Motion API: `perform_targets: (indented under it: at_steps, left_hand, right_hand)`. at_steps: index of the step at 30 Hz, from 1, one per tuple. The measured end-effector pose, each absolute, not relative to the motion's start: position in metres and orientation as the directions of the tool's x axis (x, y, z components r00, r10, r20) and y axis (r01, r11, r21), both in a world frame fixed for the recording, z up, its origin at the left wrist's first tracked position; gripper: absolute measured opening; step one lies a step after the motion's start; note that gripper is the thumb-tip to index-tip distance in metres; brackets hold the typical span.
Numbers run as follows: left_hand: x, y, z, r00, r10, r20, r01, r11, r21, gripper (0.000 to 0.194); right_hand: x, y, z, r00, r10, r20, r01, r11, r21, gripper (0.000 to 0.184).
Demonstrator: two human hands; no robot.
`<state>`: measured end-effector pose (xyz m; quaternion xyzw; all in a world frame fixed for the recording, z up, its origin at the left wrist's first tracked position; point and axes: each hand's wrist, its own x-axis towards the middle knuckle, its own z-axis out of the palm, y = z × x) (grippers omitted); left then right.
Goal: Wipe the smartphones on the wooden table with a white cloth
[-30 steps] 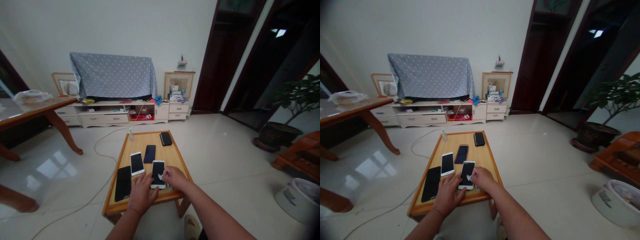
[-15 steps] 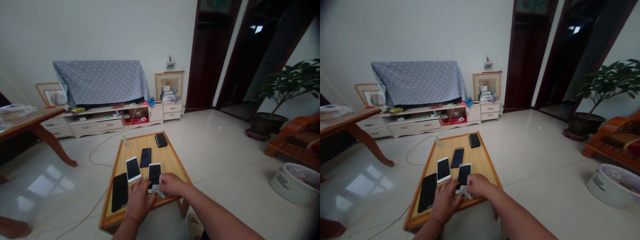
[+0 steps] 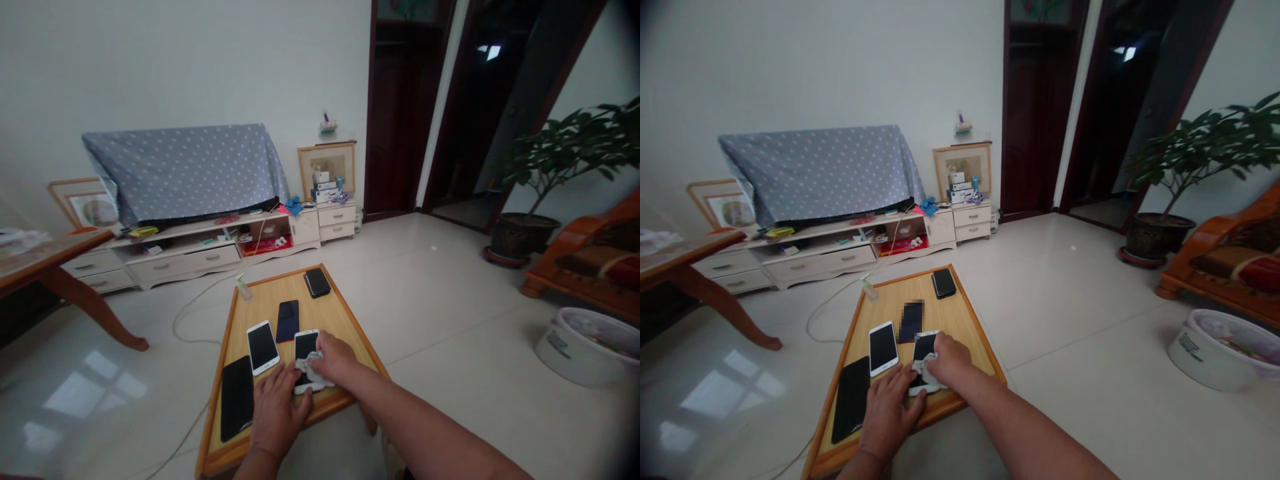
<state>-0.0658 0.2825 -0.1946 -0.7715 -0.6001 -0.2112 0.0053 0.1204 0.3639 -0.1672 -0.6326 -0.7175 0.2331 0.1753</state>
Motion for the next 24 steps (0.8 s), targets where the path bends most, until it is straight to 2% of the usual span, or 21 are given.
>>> perform_targets:
  at_steps: [5, 10, 12, 15, 18, 24]
  left_hand:
    - [-0.065, 0.282, -0.19, 0.192, 0.919, 0.344, 0.928, -0.284, 0.24, 0.031]
    - [-0.063, 0.283, -0.19, 0.197, 0.906, 0.374, 0.929, -0.295, 0.226, 0.03]
    - [-0.063, 0.283, -0.192, 0.184, 0.906, 0.382, 0.933, -0.283, 0.222, 0.031]
    - [-0.065, 0.283, -0.194, 0.195, 0.911, 0.364, 0.93, -0.29, 0.227, 0.032]
    - [-0.068, 0.284, -0.194, 0.214, 0.911, 0.352, 0.924, -0.306, 0.231, 0.031]
    - [-0.07, 0.284, -0.197, 0.216, 0.911, 0.351, 0.926, -0.305, 0.221, 0.031]
  right_hand:
    - [0.124, 0.385, -0.163, 0.025, 0.999, -0.024, 0.838, -0.034, -0.544, 0.043]
    - [0.118, 0.392, -0.166, -0.038, 0.999, 0.026, 0.858, 0.046, -0.511, 0.058]
    - [0.115, 0.394, -0.167, -0.05, 0.998, 0.028, 0.856, 0.058, -0.513, 0.052]
    - [0.114, 0.398, -0.169, -0.028, 0.998, 0.052, 0.855, 0.05, -0.516, 0.033]
    - [0.111, 0.401, -0.171, 0.009, 0.997, 0.075, 0.857, 0.031, -0.514, 0.03]
    - [0.093, 0.402, -0.184, -0.044, 0.993, 0.107, 0.858, 0.092, -0.505, 0.061]
